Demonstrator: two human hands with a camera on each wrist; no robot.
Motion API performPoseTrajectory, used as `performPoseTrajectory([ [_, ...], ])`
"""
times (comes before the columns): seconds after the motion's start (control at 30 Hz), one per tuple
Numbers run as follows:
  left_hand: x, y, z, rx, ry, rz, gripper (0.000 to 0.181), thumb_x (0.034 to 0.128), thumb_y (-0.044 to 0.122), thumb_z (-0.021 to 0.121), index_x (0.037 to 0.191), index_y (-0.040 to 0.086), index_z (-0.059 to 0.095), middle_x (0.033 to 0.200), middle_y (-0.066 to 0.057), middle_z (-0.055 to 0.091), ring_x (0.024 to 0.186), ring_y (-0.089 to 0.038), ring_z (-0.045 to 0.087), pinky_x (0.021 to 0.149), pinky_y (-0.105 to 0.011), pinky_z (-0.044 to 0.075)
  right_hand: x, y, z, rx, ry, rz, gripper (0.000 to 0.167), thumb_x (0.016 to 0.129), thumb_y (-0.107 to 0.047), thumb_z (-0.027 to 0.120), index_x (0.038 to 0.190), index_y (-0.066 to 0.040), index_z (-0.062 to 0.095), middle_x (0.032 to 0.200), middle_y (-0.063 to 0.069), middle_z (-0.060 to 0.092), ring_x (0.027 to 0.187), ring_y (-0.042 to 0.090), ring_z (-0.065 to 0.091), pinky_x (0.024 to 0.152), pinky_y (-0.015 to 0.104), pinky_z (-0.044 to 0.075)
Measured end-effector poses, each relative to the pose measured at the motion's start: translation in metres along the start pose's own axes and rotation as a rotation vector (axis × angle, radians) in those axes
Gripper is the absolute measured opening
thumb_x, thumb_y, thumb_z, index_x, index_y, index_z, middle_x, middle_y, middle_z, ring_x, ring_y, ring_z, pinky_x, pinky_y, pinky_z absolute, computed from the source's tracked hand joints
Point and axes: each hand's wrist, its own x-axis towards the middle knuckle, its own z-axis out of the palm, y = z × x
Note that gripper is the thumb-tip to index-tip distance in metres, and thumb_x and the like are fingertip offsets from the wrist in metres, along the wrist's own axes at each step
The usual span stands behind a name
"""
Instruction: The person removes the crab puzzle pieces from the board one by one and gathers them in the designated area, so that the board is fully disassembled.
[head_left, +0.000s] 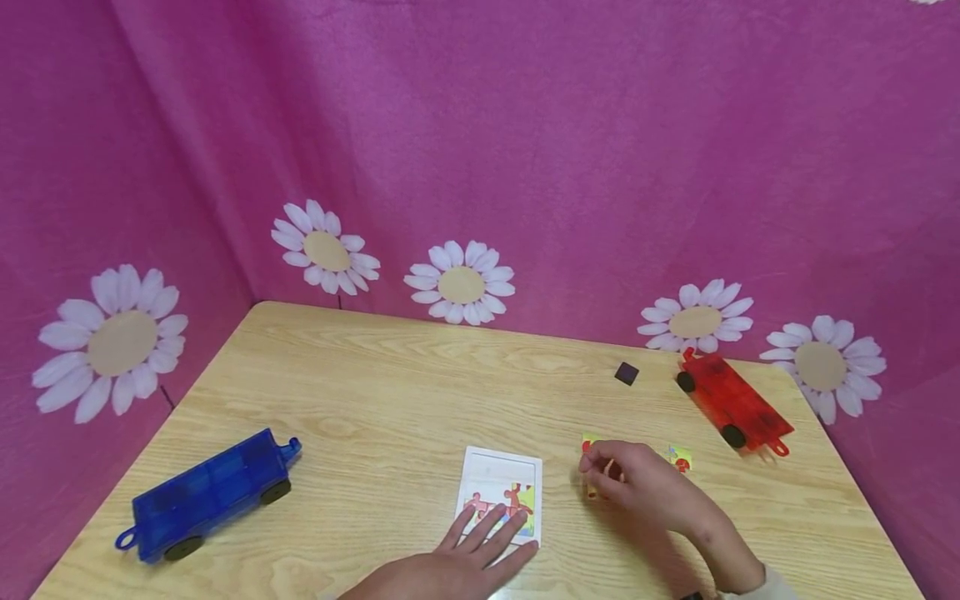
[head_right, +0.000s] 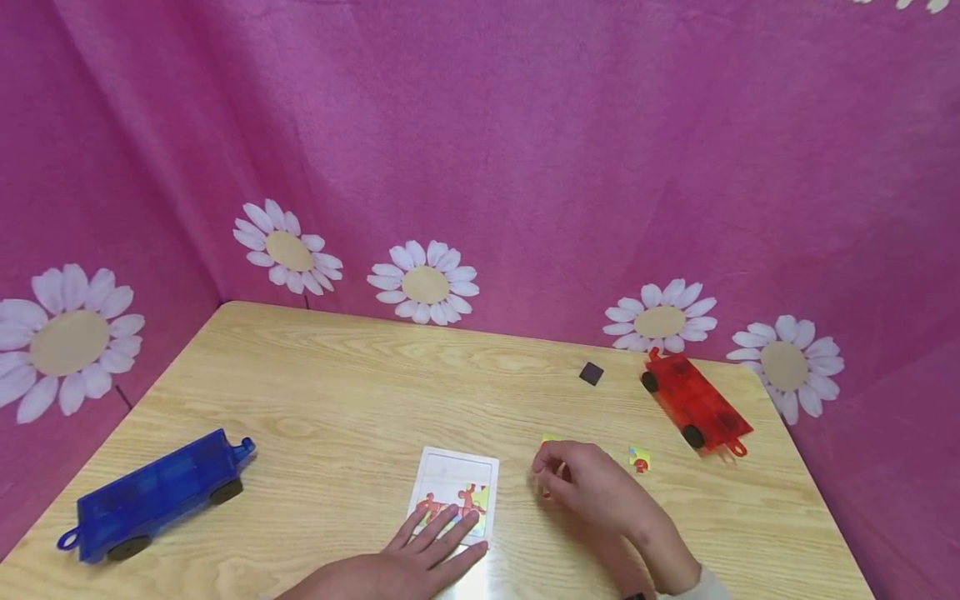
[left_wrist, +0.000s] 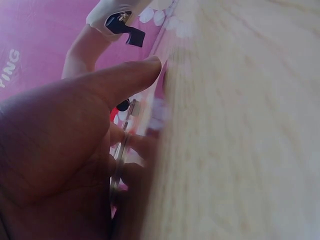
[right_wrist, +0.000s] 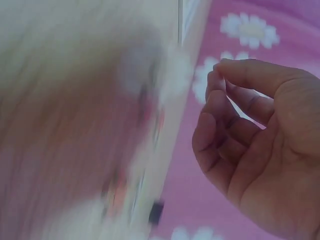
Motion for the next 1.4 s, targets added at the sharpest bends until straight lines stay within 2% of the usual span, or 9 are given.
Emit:
performPoseTrajectory([
  [0.13,0.001,0.000,0.000,0.017,0.002,-0.006,0.082,0.1022,0.070,0.032,0.167,0.022,0.016,0.173,-0.005,0.002,0.157,-0.026,0.006,0.121,-0.055,0.012,0.018,-0.016,0.019,-0.064,-0.041,-0.065,0.007,0.098,-0.009,0.070,0.102,-0.014,0.074,0.087,-0.013,0.065,0.078,0.005,0.059,0.069,0.027,0.052],
  [0.2,0.000,0.001,0.001,0.068,0.024,-0.001,0.080,0.1029,0.070,0.031,0.167,0.022,0.018,0.173,-0.006,0.006,0.156,-0.026,0.009,0.121,-0.054,0.014,0.025,-0.023,0.026,-0.090,-0.059,-0.091,0.009,0.097,-0.008,0.071,0.103,-0.015,0.074,0.088,-0.015,0.064,0.080,0.004,0.058,0.071,0.027,0.052],
  [0.33,-0.001,0.001,0.001,0.119,0.052,0.014,0.080,0.1035,0.069,0.028,0.166,0.021,0.018,0.172,-0.007,0.009,0.156,-0.028,0.012,0.120,-0.053,0.016,0.036,-0.030,0.034,-0.095,-0.083,-0.142,0.013,0.096,-0.004,0.070,0.105,-0.012,0.074,0.090,-0.013,0.064,0.081,0.004,0.058,0.073,0.028,0.053],
  [0.4,-0.002,0.001,0.001,0.101,0.049,0.013,0.080,0.1034,0.069,0.029,0.167,0.022,0.018,0.172,-0.007,0.010,0.156,-0.028,0.012,0.120,-0.053,0.016,0.039,-0.031,0.038,-0.097,-0.092,-0.150,0.014,0.096,-0.003,0.069,0.106,-0.011,0.074,0.092,-0.012,0.063,0.082,0.005,0.058,0.075,0.029,0.053],
  [0.5,-0.002,0.002,0.000,0.075,0.040,0.009,0.080,0.1031,0.069,0.031,0.167,0.022,0.018,0.172,-0.007,0.011,0.156,-0.028,0.011,0.121,-0.053,0.016,0.042,-0.030,0.044,-0.106,-0.116,-0.117,0.015,0.096,-0.004,0.069,0.109,-0.011,0.074,0.093,-0.011,0.062,0.083,0.005,0.057,0.076,0.029,0.052],
  [0.7,-0.002,0.004,0.000,0.089,0.036,-0.001,0.079,0.1032,0.069,0.030,0.166,0.023,0.019,0.171,-0.006,0.013,0.156,-0.028,0.013,0.120,-0.053,0.016,0.043,-0.030,0.048,-0.124,-0.151,-0.101,0.015,0.095,-0.005,0.070,0.109,-0.012,0.074,0.093,-0.013,0.062,0.083,0.005,0.056,0.077,0.029,0.053],
  [1.07,-0.001,0.002,0.000,0.040,0.028,0.008,0.080,0.1030,0.069,0.031,0.166,0.022,0.018,0.172,-0.007,0.011,0.156,-0.027,0.010,0.121,-0.054,0.015,0.045,-0.035,0.052,-0.179,-0.097,-0.118,0.010,0.095,-0.005,0.070,0.100,-0.014,0.071,0.091,-0.013,0.060,0.082,0.005,0.056,0.077,0.031,0.052],
  [1.27,0.001,0.003,0.000,0.020,-0.006,-0.019,0.081,0.1021,0.071,0.032,0.166,0.024,0.018,0.172,-0.005,0.011,0.156,-0.026,0.009,0.121,-0.054,0.013,0.050,-0.037,0.053,-0.120,-0.089,-0.065,0.011,0.099,-0.006,0.066,0.095,-0.016,0.071,0.084,-0.013,0.062,0.076,0.005,0.057,0.071,0.028,0.052],
  [1.4,0.003,0.003,0.001,0.030,-0.019,-0.034,0.080,0.1021,0.070,0.034,0.166,0.025,0.019,0.172,-0.005,0.012,0.156,-0.026,0.009,0.121,-0.054,0.014,0.051,-0.037,0.052,-0.072,-0.095,-0.066,0.012,0.099,-0.004,0.065,0.096,-0.014,0.071,0.083,-0.011,0.064,0.075,0.006,0.058,0.070,0.028,0.052],
])
